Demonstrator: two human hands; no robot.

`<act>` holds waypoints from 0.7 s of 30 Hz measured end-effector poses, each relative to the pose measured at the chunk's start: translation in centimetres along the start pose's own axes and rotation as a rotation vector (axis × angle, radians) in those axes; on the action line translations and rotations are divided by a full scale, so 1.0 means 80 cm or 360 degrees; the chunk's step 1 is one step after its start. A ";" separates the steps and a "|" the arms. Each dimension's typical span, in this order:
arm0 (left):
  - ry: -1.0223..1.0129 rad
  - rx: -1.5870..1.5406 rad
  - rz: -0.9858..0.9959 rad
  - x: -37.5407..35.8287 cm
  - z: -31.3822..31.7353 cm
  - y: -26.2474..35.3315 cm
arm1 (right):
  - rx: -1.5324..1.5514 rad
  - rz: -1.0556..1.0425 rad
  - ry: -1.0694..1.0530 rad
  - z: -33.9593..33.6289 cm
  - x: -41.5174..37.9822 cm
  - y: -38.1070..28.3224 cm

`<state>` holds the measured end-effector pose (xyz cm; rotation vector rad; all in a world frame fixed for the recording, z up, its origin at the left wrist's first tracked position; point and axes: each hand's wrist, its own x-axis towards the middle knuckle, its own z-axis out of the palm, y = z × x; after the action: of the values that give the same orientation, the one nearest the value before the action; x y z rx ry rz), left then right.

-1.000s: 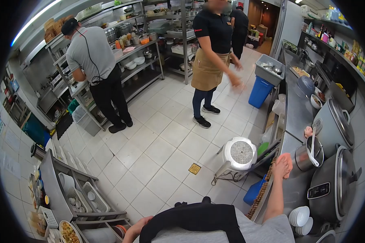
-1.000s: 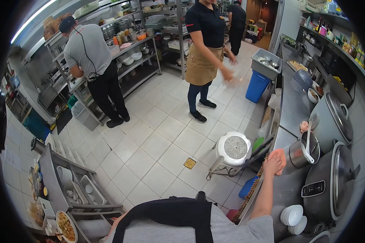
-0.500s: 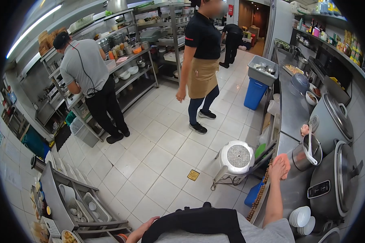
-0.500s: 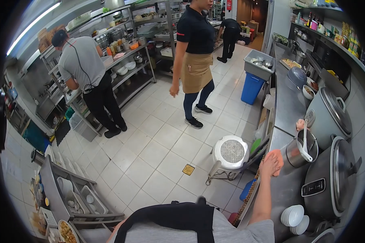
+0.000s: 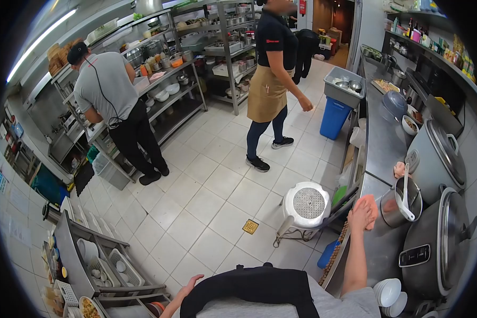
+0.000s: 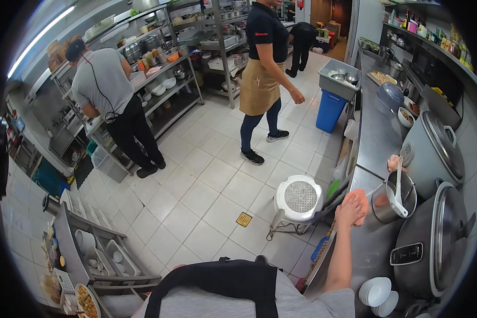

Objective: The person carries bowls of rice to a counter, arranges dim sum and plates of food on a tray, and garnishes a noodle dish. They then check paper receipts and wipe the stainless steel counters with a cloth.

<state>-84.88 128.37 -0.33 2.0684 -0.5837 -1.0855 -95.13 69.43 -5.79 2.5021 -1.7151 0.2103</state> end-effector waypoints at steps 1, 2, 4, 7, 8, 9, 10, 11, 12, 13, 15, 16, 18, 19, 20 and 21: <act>-0.0009 0.0008 -0.0009 0.004 0.000 0.004 | 0.0010 -0.0010 -0.0009 -0.001 0.001 0.000; -0.0015 0.0014 -0.0017 0.008 0.000 0.008 | 0.0014 -0.0019 -0.0028 0.000 -0.001 0.002; -0.0026 0.0025 -0.0034 0.017 0.001 0.017 | 0.0037 -0.0041 -0.0025 0.001 0.003 0.002; -0.0044 0.0037 -0.0051 0.033 0.001 0.031 | 0.0068 -0.0064 -0.0001 0.007 0.004 0.006; -0.0049 0.0043 -0.0055 0.039 0.001 0.036 | 0.0072 -0.0066 -0.0002 0.007 0.005 0.006; -0.0058 0.0040 -0.0064 0.044 0.003 0.040 | 0.0074 -0.0072 -0.0005 0.008 0.005 0.006; -0.0065 0.0040 -0.0076 0.047 0.004 0.044 | 0.0069 -0.0074 -0.0014 0.008 0.004 0.007; -0.0072 0.0037 -0.0087 0.051 0.005 0.048 | 0.0067 -0.0077 -0.0021 0.006 0.005 0.006; -0.0079 0.0035 -0.0098 0.055 0.006 0.052 | 0.0065 -0.0080 -0.0026 0.005 0.007 0.005; -0.0093 0.0035 -0.0111 0.057 0.006 0.056 | 0.0058 -0.0081 -0.0031 0.005 0.011 0.004; -0.0122 0.0027 -0.0136 0.062 0.006 0.064 | 0.0038 -0.0088 -0.0044 0.007 0.021 0.001; -0.0133 0.0025 -0.0152 0.064 0.006 0.068 | 0.0039 -0.0087 -0.0034 0.010 0.027 0.000; -0.0146 0.0024 -0.0134 0.069 0.004 0.077 | 0.0040 -0.0076 -0.0009 0.013 0.045 -0.008; -0.0141 0.0025 -0.0073 0.074 0.003 0.081 | 0.0030 -0.0068 -0.0003 0.012 0.054 -0.011; -0.0137 0.0026 -0.0012 0.078 0.001 0.084 | 0.0020 -0.0059 0.0006 0.011 0.064 -0.014; -0.0130 0.0023 0.0047 0.083 -0.002 0.087 | 0.0009 -0.0053 0.0012 0.013 0.071 -0.017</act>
<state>-81.61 119.57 1.67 2.0294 -0.6622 -1.1566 -91.77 64.57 -5.83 2.5285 -1.6708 0.2215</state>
